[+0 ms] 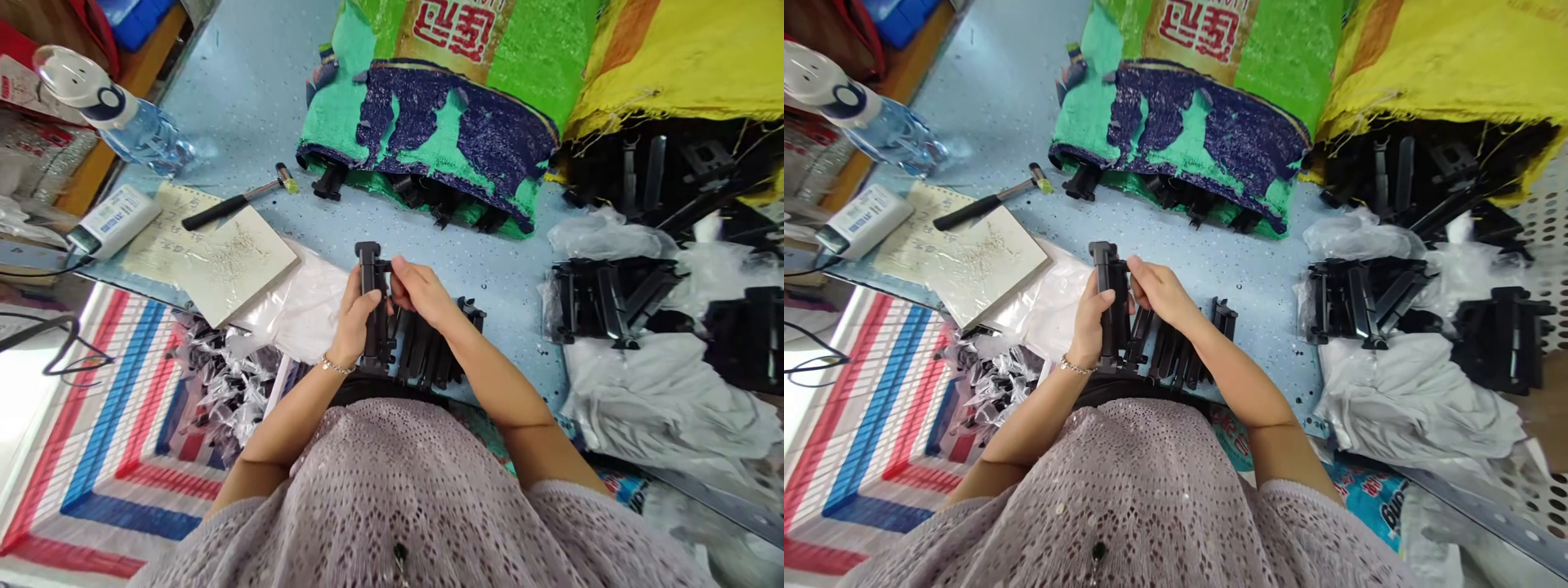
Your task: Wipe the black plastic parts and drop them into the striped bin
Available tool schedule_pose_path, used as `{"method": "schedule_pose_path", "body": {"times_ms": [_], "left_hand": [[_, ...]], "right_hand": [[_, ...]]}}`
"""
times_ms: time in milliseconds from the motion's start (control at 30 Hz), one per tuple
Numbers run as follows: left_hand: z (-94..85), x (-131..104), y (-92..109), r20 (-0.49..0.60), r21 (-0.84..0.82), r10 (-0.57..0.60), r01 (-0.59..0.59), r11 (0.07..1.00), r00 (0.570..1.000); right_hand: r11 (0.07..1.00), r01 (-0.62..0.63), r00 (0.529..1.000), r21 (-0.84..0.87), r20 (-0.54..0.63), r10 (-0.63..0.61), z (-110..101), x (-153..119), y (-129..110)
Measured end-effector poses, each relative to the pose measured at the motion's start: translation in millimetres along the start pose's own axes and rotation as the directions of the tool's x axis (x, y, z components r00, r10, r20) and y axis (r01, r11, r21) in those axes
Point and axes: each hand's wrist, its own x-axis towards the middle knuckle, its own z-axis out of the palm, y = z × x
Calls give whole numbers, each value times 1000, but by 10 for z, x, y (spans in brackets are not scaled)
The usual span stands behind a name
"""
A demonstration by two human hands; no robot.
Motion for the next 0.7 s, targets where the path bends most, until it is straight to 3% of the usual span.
{"method": "schedule_pose_path", "body": {"times_ms": [133, 233, 333, 400, 467, 600, 700], "left_hand": [[-76, 58, 13, -54, -45, 23, -25, 999, 998], [-183, -9, -12, -29, 18, -28, 29, 999, 999], [-327, -173, -73, 41, 130, -209, 203, 971, 977], [-390, -280, -152, 111, 155, -365, 347, 925, 924], [-378, -321, -262, 129, 129, -442, 427, 895, 888], [-180, -69, -467, 30, 42, -367, 365, 930, 930], [-51, 305, -506, -6, -32, -304, 304, 952, 953]], "right_hand": [[944, 172, 981, -282, 136, -138, 151, -351, 24], [922, 113, 991, -371, 112, -77, 224, -623, 135], [873, -35, 997, -486, -81, -5, 173, -937, 294], [780, -187, 963, -598, -268, 25, 136, -1138, 411], [703, -295, 932, -646, -356, 65, 128, -1257, 535], [687, -311, 937, -656, -330, 109, 29, -1083, 797], [695, -304, 940, -652, -323, 108, -247, -725, 927]]}}
